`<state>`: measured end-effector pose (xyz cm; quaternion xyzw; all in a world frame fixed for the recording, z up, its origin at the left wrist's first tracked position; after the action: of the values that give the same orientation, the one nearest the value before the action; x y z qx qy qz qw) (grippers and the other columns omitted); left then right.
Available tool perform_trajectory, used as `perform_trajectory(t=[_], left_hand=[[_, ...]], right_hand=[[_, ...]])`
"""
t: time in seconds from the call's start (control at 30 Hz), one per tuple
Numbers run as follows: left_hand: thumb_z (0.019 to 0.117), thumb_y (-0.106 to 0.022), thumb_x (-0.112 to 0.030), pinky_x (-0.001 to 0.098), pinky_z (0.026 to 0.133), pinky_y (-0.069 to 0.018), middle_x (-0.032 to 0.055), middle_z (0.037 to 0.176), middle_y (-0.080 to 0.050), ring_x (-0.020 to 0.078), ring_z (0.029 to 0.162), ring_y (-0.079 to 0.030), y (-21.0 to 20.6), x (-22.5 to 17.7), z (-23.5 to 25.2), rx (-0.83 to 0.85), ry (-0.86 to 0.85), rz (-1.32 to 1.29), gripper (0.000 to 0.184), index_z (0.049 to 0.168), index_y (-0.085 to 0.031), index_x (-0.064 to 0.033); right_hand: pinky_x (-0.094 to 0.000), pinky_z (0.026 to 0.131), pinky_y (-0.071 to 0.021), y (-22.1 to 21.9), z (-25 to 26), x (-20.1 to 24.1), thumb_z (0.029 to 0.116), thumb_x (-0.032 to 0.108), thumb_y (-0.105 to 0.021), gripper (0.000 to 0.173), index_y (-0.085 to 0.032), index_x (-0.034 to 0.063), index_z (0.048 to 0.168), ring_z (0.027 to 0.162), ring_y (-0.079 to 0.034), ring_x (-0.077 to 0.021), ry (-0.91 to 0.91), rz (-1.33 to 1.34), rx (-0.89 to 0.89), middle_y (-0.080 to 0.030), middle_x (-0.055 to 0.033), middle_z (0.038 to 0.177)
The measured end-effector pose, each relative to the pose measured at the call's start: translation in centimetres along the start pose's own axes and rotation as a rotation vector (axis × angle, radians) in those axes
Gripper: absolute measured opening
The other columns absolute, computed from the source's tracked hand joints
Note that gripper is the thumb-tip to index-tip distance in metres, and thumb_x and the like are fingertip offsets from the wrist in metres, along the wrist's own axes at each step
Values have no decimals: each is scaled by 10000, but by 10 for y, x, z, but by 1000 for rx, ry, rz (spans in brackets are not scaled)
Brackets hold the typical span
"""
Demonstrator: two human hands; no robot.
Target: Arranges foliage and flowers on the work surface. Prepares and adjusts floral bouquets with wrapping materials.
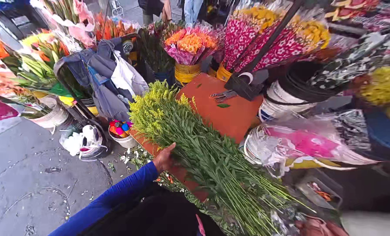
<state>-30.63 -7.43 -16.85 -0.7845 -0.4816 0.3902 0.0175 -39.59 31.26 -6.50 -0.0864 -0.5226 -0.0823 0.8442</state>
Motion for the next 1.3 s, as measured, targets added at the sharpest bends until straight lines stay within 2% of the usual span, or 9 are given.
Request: perform_trajectory(t=[0.13,0.3,0.4,0.5,0.7,0.83,0.97,1.1,1.3], left_hand=[[1087,-478,-311,444,896,-552,199,1299,-589,273,1090,-627,-30,-14,43,-29,-6,-36,470,1444,-434,-7],[1080,-488,-364,485,890,-579,224,1292,-603,321,1071,-662,-33,-22,60,192,51,307,537,1473,-420,-4],[1111,-338,-394,472,858,-613,199,1131,-737,311,980,-744,-13,-26,38,547,7,904,551,1335,-550,62],[1071,-481,-216,463,937,-583,170,1085,-753,258,989,-740,-9,-25,19,971,-93,1290,371,1263,-652,52],[903,-744,-159,349,1053,-522,272,1330,-623,213,1184,-668,-71,22,-26,1678,-244,1150,739,1439,-384,200],[865,-788,-172,388,906,-596,186,1004,-751,196,932,-743,-104,44,-61,1681,-497,1260,435,1158,-674,129],[907,-713,-28,262,694,-631,39,770,-755,61,671,-720,-121,83,-71,1690,-356,1064,83,919,-732,52],[910,-700,-79,295,645,-620,67,727,-727,90,616,-697,-142,141,-103,1666,-514,1195,133,917,-723,51],[941,-636,-283,335,571,-594,24,684,-713,110,573,-682,-200,272,-169,1572,-1018,1230,252,898,-747,-61]], right_hand=[[-210,687,-608,-53,-16,14,906,11,-671,343,-609,157,1210,793,-692,-11,79,28,133,-720,162,986],[-265,664,-623,-62,-67,1,875,120,-729,227,-717,5,1069,735,-710,-67,-12,-328,158,-753,-18,909],[-304,668,-625,-57,-98,3,913,108,-698,212,-723,29,1108,724,-715,-99,-186,-454,136,-759,-30,916],[-344,698,-632,-67,-130,20,941,84,-677,262,-683,13,1194,737,-729,-129,-344,-434,124,-765,-48,941],[-485,839,-583,-110,-164,38,886,71,-760,322,-703,-31,1186,845,-754,-249,-241,-449,414,-775,-138,941],[-463,819,-590,-83,-172,52,903,40,-722,224,-725,-27,1117,856,-756,-232,-187,-455,277,-775,-136,958],[-314,851,-582,-31,-190,55,955,26,-656,208,-673,-35,1153,903,-709,-109,-289,-79,-4,-748,-72,1017],[-303,897,-530,28,-208,51,1016,98,-545,168,-636,138,1151,974,-644,-81,-390,421,-28,-686,36,1053],[-269,622,-567,160,-224,52,1048,241,-484,250,-618,197,1255,675,-666,-121,-348,629,-130,-716,-38,909]])
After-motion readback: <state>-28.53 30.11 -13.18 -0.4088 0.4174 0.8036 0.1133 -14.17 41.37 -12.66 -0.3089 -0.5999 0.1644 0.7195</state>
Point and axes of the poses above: each hand's wrist, its own z-axis towards the middle knuckle, its own y-axis out of the back of the hand, x = y × z, the point moved 4 cm from there along z, towards the middle knuckle
